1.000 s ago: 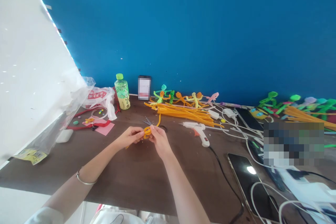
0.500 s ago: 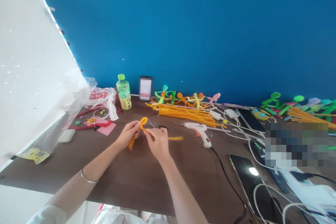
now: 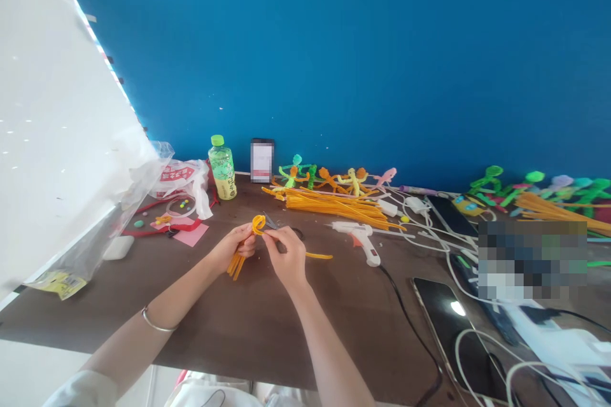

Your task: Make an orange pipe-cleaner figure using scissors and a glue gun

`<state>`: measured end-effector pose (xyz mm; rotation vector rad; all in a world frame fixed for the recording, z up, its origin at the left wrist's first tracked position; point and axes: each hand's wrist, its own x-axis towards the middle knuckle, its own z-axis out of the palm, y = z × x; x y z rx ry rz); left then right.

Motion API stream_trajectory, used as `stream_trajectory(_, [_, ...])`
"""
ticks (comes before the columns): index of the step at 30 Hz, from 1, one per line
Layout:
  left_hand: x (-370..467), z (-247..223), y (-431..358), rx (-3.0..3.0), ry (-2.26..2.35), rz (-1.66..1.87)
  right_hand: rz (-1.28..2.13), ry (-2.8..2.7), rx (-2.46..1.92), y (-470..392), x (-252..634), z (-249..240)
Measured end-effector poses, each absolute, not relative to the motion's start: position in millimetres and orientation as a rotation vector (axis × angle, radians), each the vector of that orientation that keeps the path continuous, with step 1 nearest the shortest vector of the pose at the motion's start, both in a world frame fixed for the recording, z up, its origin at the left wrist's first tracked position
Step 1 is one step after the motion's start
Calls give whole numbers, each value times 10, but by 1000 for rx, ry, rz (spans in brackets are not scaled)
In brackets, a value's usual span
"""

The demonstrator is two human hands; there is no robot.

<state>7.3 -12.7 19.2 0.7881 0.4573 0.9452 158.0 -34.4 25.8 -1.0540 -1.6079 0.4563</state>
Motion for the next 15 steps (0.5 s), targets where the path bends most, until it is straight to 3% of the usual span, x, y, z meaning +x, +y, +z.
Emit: stream_trajectory(15, [58,178,-201,472,220,676,910,-1603,-1038,-323,1614,366])
